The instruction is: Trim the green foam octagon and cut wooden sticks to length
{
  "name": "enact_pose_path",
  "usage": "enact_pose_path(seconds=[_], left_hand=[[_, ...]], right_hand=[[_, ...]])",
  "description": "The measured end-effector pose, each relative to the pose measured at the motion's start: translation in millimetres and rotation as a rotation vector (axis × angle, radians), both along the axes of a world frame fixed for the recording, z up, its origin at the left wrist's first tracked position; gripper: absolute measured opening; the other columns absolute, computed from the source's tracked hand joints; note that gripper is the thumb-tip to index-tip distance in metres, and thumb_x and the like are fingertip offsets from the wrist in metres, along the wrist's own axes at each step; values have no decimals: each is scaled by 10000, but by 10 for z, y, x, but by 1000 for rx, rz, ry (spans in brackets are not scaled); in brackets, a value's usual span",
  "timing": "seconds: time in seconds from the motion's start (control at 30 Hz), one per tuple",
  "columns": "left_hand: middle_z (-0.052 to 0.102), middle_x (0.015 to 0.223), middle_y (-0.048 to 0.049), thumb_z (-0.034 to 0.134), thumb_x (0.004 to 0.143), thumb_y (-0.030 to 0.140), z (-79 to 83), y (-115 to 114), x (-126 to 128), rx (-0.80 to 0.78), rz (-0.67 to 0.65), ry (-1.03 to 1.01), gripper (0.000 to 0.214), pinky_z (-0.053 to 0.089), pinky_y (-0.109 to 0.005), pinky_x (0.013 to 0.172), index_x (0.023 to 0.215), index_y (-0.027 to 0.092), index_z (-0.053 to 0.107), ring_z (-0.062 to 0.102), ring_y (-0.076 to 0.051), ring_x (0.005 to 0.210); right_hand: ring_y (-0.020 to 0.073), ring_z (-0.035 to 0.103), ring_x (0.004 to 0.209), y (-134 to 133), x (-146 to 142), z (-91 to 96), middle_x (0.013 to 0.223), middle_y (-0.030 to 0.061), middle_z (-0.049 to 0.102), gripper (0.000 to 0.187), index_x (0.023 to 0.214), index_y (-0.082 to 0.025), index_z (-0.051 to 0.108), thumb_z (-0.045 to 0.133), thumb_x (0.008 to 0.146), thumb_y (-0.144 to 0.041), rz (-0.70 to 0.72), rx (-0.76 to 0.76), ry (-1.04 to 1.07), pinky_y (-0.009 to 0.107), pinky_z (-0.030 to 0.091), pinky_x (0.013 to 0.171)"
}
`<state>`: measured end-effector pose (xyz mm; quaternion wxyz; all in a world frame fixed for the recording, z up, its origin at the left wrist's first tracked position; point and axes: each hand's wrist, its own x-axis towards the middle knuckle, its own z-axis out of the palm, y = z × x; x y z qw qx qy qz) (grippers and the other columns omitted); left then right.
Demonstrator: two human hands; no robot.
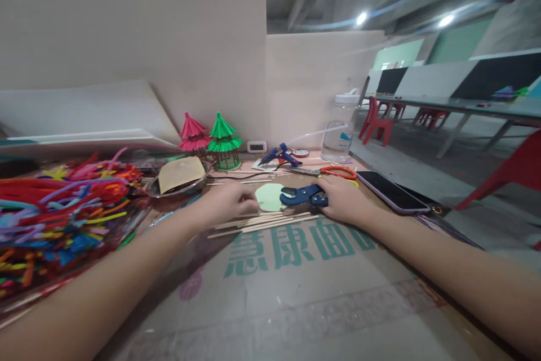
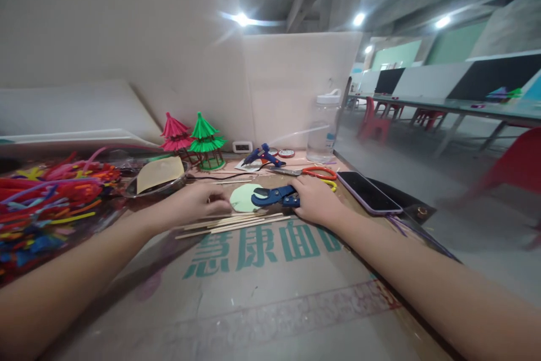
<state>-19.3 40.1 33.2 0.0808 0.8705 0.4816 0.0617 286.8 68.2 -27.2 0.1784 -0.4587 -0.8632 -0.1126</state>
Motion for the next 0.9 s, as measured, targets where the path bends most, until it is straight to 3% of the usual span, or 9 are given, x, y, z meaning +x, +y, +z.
enact_pose_path(seconds=[0.1, 0.2, 0.37, 0.53, 0.9], left_hand=[[712, 1063, -89, 395, 933, 367, -32, 127, -163, 180, 78, 2, 367, 433, -303, 795, 1018, 171, 693, 619, -246, 953], [637, 1269, -103, 400, 923, 273, -131, 250, -348, 254, 88, 19, 382, 394, -346, 964, 1221, 174, 619, 552, -262, 1154], [686, 1114, -100, 430, 908, 279, -340, 387, -485, 303, 77, 60, 306, 416, -378, 982, 998, 184, 706, 576, -263, 1090], [649, 1141, -130, 458, 899, 282, -472, 471, -511, 366, 129, 52, 338, 434, -433, 979, 1159, 171, 645, 566, -283, 1095], [671, 1082, -122, 448, 889, 267, -505, 494, -520, 364, 132, 9, 288, 439, -415, 969, 1037, 169, 674, 572, -279, 1081]], right_hand=[[275, 605, 972, 2, -2, 3, 1029, 125, 667, 351, 1093, -162, 618, 613, 760, -274, -7, 3, 5, 339, 435, 836], [279, 603, 977, 4, -4, 9, 1013, 121, 666, 327, 1063, -162, 620, 617, 753, -265, -4, 3, 3, 341, 433, 839], [275, 608, 960, -3, -8, 20, 990, 105, 668, 281, 1033, -170, 611, 598, 770, -269, -3, 1, 12, 343, 432, 832], [275, 606, 956, -11, -13, 21, 994, 110, 665, 268, 1026, -162, 611, 588, 782, -269, -3, 0, 19, 347, 433, 830], [295, 599, 971, -3, -3, 31, 991, 134, 661, 286, 1019, -145, 625, 599, 753, -246, 14, -19, 48, 381, 443, 860]])
